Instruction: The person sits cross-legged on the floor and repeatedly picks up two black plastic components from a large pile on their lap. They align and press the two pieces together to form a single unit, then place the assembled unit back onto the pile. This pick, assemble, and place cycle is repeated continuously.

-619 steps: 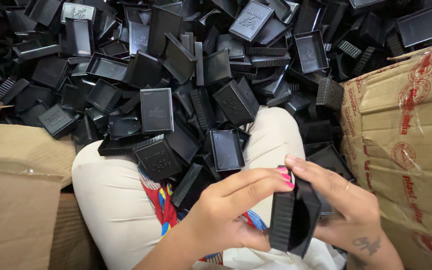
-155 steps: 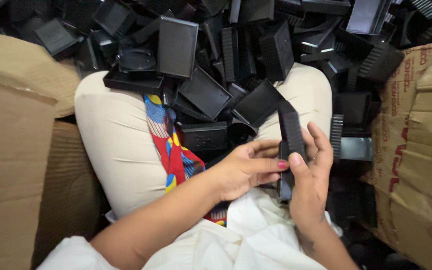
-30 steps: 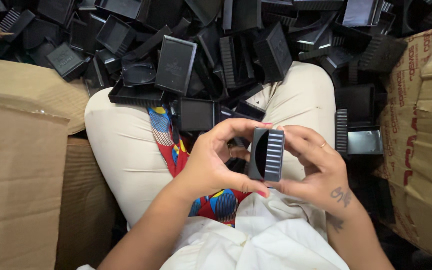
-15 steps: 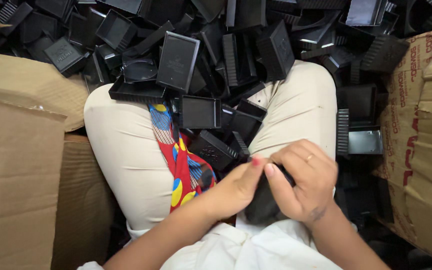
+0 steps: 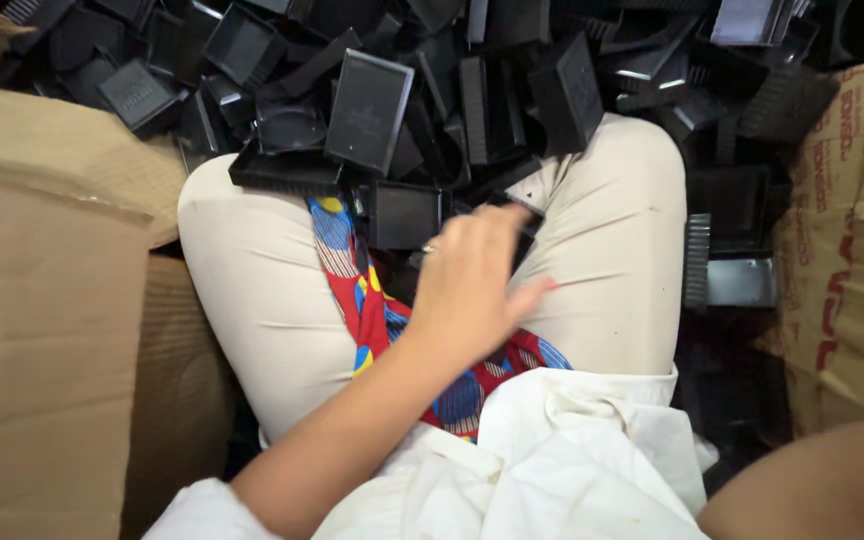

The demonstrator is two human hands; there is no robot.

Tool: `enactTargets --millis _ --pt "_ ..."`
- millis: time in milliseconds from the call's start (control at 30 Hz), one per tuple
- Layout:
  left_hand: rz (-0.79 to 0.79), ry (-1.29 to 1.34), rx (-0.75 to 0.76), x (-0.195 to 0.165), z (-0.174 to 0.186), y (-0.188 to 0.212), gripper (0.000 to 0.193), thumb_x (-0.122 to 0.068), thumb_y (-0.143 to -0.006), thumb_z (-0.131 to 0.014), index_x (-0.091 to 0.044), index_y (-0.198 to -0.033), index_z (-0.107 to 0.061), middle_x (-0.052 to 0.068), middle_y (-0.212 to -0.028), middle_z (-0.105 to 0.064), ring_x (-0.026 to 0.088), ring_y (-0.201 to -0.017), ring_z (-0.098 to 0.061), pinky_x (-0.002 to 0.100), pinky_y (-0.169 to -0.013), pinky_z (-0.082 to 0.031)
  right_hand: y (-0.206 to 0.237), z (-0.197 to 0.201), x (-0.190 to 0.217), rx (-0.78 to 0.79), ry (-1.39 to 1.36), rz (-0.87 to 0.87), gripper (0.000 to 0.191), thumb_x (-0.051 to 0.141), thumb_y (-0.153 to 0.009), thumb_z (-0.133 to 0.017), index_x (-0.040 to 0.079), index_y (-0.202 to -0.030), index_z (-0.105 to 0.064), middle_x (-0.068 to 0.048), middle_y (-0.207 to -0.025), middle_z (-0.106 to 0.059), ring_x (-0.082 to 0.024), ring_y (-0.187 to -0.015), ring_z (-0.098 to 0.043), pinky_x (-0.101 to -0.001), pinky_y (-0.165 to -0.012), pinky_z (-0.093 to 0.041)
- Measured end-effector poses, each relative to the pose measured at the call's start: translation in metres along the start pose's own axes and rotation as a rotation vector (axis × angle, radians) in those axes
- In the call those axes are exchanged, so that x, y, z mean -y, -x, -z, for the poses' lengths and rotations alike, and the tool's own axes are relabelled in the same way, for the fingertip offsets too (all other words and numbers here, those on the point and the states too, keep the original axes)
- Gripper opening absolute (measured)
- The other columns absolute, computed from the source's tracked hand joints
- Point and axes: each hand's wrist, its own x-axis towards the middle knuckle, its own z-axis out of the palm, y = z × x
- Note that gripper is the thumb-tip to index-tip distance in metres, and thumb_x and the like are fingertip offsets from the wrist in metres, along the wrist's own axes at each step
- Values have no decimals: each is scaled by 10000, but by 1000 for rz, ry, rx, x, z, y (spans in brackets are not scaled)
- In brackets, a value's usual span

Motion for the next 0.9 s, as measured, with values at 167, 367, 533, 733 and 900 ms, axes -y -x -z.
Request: enactTargets --millis 167,367,533,733,900 --pt "276 11 188 31 -25 -27 401 -217 -712 -840 -80 -1045 -663 130 -1086 -651 331 -1018 -629 444 -820 -530 -39 1 -4 141 124 59 123 177 -893 -767 74 -936 -716 -87 -939 -670 -295 -960 -617 -425 -871 -452" --pt "59 965 -13 36 5 -3 235 -42 -735 -788 -84 -867 -598 140 -985 -698 308 -1059 -681 455 -970 -539 -30 -96 -24 663 548 597 303 304 -836 -813 77 -1028 -753 -86 -1038 -717 -310 -1068 -631 -453 -936 -442" --pt "341 1826 -212 44 80 0 382 -119 -779 -599 -43 -1148 -658 158 -1342 -653 315 -1385 -542 559 -1228 -397 -16 -147 -36 997 709 656 585 475 -633 -870 51 -999 -700 -121 -1010 -673 -325 -1032 -599 -470 -877 -417" --pt "350 2183 -74 34 75 -3 475 -247 -837 -630 -51 -1269 -659 146 -1314 -673 299 -1305 -585 675 -1123 -422 -27 -126 -4 831 321 233 528 230 -623 -943 47 -972 -592 -106 -1015 -632 -295 -984 -630 -406 -832 -525" --pt "762 1949 -86 33 32 -8 542 -611 -960 -585 -90 -1091 -655 145 -1042 -701 299 -959 -671 572 -877 -557 -27 -67 10 493 586 625 473 253 -545 -898 79 -811 -548 -155 -1218 -612 -374 -1131 -561 -460 -882 -491"
